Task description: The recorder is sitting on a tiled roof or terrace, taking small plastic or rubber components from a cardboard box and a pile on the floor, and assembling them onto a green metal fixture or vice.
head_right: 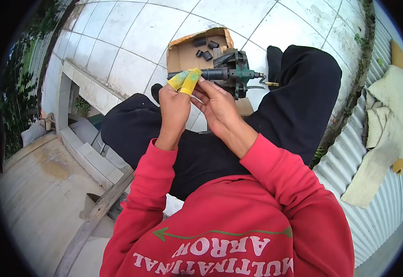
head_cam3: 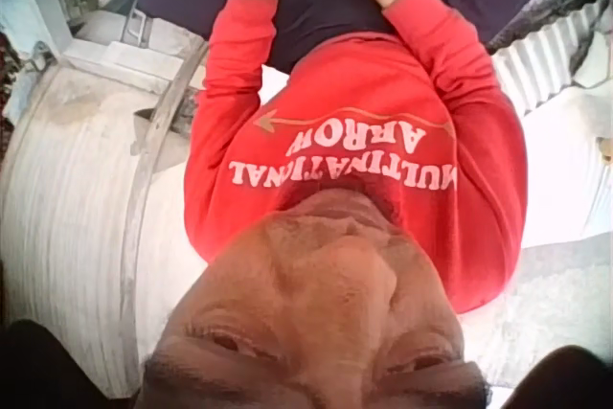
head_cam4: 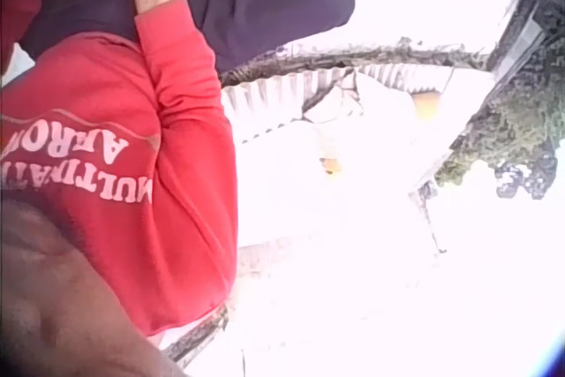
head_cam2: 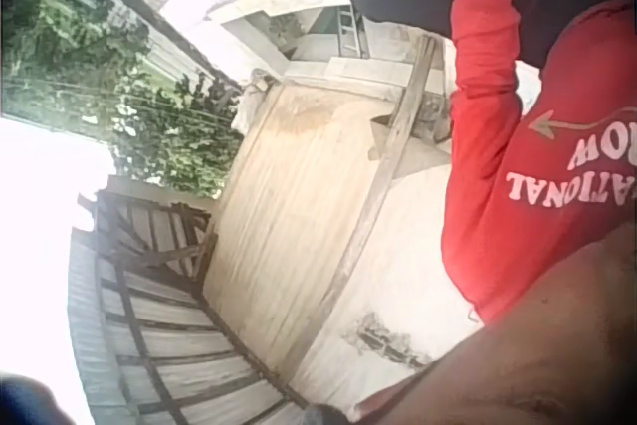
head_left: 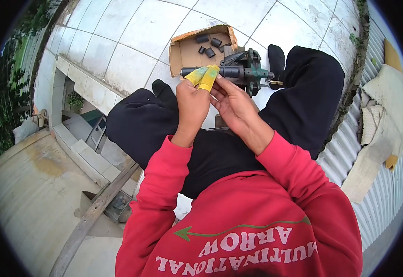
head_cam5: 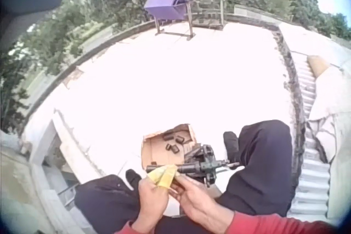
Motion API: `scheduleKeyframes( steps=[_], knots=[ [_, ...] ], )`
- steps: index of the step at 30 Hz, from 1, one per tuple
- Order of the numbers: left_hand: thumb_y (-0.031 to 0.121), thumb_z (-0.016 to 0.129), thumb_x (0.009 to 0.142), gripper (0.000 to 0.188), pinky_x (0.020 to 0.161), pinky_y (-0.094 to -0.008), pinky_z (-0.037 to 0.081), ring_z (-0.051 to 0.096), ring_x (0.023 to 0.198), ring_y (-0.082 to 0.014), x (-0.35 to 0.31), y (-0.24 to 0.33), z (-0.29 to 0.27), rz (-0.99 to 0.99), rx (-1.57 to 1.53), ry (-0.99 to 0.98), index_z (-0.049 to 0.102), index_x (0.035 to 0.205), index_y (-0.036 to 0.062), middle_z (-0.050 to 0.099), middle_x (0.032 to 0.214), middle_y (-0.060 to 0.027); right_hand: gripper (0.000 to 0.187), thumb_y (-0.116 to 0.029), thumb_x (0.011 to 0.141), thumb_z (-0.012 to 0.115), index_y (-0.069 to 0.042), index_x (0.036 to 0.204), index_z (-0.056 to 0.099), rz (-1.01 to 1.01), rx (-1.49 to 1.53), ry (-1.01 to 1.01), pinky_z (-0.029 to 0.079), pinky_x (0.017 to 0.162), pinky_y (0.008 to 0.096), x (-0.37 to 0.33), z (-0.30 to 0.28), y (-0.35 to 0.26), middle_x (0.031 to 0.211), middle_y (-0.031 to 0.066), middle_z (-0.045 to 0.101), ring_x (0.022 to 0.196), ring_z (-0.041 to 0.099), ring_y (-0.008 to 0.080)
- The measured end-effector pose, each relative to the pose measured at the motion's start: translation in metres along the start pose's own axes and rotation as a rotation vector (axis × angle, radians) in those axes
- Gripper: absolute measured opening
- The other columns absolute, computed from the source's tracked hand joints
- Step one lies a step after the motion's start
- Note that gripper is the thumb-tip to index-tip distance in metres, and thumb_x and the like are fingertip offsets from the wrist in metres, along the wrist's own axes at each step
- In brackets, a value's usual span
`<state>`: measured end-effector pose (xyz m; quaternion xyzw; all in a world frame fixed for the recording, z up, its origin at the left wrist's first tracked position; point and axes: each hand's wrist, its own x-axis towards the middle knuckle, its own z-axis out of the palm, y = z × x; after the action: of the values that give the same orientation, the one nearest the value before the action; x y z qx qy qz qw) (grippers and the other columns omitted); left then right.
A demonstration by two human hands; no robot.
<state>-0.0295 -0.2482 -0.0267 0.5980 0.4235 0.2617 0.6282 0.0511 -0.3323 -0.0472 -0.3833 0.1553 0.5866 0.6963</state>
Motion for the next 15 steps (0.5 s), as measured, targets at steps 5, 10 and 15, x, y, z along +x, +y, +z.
scheduleKeyframes(
  steps=[5, 10, 15],
  knots=[
    [0.009, 0.068, 0.102, 0.02, 0.059, -0.0245, 0.05, 0.064, 0.08, -0.0069, -0.002, 0.012, 0.003, -0.077, -0.044, 0.017, 0.077, 0.113, -0.0053, 0.072, 0.091, -0.0044, 0.023, -0.025, 0.106, 0.067, -0.009, 0.123, 0.067, 0.02, 0.127, -0.026, 0.05, 0.101, 0.0343, 0.0, -0.001, 0.0, 0.122, 0.0038, 0.07, 0.116, 0.066, 0.0162],
    [0.008, 0.07, 0.101, 0.017, 0.072, -0.0266, 0.052, 0.065, 0.088, -0.0102, 0.004, -0.008, -0.007, 0.246, 0.291, 0.09, 0.077, 0.111, -0.0041, 0.071, 0.104, -0.0059, 0.023, -0.021, 0.105, 0.069, -0.005, 0.122, 0.066, -0.017, 0.069, 0.014, 0.054, 0.102, 0.0345, -0.016, -0.005, -0.006, 0.119, 0.0073, 0.073, 0.114, 0.069, 0.0185],
    [0.004, 0.07, 0.101, 0.017, 0.085, -0.0255, 0.051, 0.066, 0.096, -0.0106, 0.008, -0.011, -0.002, 0.36, 0.294, 0.052, 0.076, 0.113, -0.0057, 0.074, 0.11, -0.0067, 0.022, -0.017, 0.103, 0.072, -0.002, 0.119, 0.068, -0.118, -0.032, 0.048, 0.057, 0.1, 0.0334, -0.018, -0.013, -0.007, 0.106, 0.0098, 0.076, 0.104, 0.074, 0.0204]
  ],
)
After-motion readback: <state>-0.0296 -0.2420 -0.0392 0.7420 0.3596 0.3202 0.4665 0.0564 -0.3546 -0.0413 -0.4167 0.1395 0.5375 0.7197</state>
